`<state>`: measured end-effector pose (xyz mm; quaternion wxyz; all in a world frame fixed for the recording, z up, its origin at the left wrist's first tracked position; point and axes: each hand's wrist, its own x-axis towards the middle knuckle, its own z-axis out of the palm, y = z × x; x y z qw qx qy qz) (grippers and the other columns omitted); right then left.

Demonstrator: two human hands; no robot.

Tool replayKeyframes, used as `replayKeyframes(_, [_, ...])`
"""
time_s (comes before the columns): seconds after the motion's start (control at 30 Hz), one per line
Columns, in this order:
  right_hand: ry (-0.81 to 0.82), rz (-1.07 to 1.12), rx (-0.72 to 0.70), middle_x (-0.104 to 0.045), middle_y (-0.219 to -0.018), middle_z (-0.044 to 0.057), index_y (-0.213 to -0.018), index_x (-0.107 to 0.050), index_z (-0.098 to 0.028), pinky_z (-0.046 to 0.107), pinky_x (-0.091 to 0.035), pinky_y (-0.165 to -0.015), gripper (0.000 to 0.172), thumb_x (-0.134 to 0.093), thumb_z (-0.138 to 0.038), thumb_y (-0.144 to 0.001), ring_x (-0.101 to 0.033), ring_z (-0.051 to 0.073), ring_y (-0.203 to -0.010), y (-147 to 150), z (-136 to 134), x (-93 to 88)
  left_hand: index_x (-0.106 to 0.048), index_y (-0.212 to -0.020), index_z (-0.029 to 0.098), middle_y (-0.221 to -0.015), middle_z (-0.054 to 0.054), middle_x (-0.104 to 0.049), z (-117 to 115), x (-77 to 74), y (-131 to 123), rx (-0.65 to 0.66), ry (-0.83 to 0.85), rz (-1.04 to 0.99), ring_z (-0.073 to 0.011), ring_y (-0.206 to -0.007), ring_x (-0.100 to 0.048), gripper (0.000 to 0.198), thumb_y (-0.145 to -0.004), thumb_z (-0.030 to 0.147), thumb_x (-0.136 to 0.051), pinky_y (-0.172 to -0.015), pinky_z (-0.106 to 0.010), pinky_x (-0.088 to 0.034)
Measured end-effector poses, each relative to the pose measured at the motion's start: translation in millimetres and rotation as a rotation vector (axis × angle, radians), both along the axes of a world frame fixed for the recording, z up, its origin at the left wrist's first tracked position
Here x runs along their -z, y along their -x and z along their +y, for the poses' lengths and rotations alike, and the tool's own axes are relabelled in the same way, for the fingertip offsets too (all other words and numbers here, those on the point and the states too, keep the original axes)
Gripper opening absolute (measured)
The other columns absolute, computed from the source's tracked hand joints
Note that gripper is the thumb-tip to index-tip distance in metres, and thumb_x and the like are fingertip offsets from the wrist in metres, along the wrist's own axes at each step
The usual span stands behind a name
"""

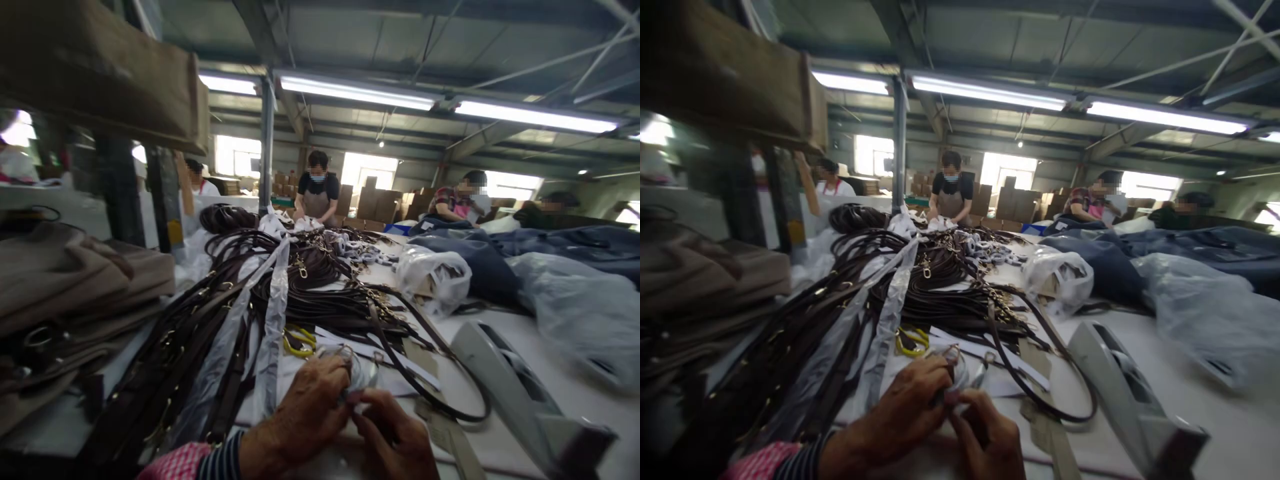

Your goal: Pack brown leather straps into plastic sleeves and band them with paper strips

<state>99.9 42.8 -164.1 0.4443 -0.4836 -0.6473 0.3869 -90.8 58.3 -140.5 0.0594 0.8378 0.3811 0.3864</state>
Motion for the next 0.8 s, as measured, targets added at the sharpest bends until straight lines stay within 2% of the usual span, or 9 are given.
replayKeyframes(0.1, [-0.054,-0.021,-0.067,-0.073,-0.082,0.004,-0.087,-0.076,-0.025,0.030,-0.051,-0.073,0.019,-0.068,-0.042,-0.088,-0.067,0.023,-0.079,2.4,-3.2,-12.4,-0.061,-0.090,0.019,-0.107,-0.004,-0.067,-7.7,-6.9,-2.3,-0.014,0.159,0.184,-0.0261,-0.107,-0.057,0.013,-0.087,0.006,-0.061,-0.095,-0.042,-0.042])
replayKeyframes(0.17, [-0.075,-0.059,-0.062,-0.071,-0.082,0.003,-0.084,-0.076,-0.023,0.028,-0.048,-0.072,0.011,-0.068,-0.031,-0.087,-0.065,0.021,-0.079,3.7,-1.9,-18.3,-0.062,-0.088,0.019,-0.106,-0.004,-0.067,-9.5,-11.6,-3.9,-0.022,0.212,0.256,-0.0275,-0.107,-0.054,0.019,-0.080,0.002,-0.060,-0.092,-0.043,-0.040])
replayKeyframes(0.23, [-0.103,-0.076,-0.052,-0.067,-0.079,0.001,-0.081,-0.075,-0.022,0.027,-0.045,-0.070,0.011,-0.067,-0.026,-0.088,-0.062,0.018,-0.077,4.9,-0.7,-20.6,-0.062,-0.088,0.019,-0.106,-0.005,-0.067,-9.4,-13.2,-4.6,-0.023,0.237,0.258,-0.0278,-0.107,-0.052,0.018,-0.081,0.002,-0.061,-0.090,-0.043,-0.038])
replayKeyframes(0.33, [-0.117,-0.009,-0.059,-0.061,-0.079,0.001,-0.077,-0.073,-0.020,0.025,-0.046,-0.068,0.017,-0.069,-0.028,-0.090,-0.059,0.017,-0.075,5.9,-0.8,-17.5,-0.064,-0.089,0.019,-0.102,-0.005,-0.069,-8.1,-11.2,-3.1,-0.008,0.258,0.221,-0.0275,-0.105,-0.054,0.008,-0.091,0.011,-0.064,-0.090,-0.043,-0.037])
replayKeyframes(0.5, [-0.071,0.166,-0.083,-0.059,-0.086,0.002,-0.078,-0.072,-0.020,0.024,-0.051,-0.064,0.017,-0.071,-0.030,-0.091,-0.059,0.018,-0.080,8.6,-2.8,-10.9,-0.065,-0.090,0.017,-0.102,-0.006,-0.069,-7.0,-5.8,-0.3,-0.009,0.270,0.240,-0.0280,-0.105,-0.056,0.005,-0.092,0.016,-0.069,-0.091,-0.043,-0.038])
replayKeyframes(0.67, [-0.257,0.114,-0.101,-0.065,-0.090,0.003,-0.079,-0.072,-0.020,0.026,-0.049,-0.077,0.016,-0.066,-0.022,-0.094,-0.062,0.017,-0.086,15.1,0.5,-16.7,-0.064,-0.090,0.016,-0.099,-0.007,-0.069,-3.9,2.2,-1.2,-0.043,0.240,0.271,-0.0279,-0.099,-0.058,0.004,-0.092,0.014,-0.067,-0.087,-0.043,-0.040])
replayKeyframes(0.8, [-0.128,0.113,-0.072,-0.064,-0.078,0.001,-0.080,-0.073,-0.018,0.026,-0.046,-0.069,0.019,-0.067,-0.030,-0.093,-0.059,0.015,-0.072,17.1,6.1,-20.0,-0.064,-0.091,0.016,-0.098,-0.008,-0.068,-2.4,6.0,-1.1,-0.070,0.233,0.261,-0.0290,-0.098,-0.058,0.006,-0.093,0.020,-0.068,-0.088,-0.044,-0.040])
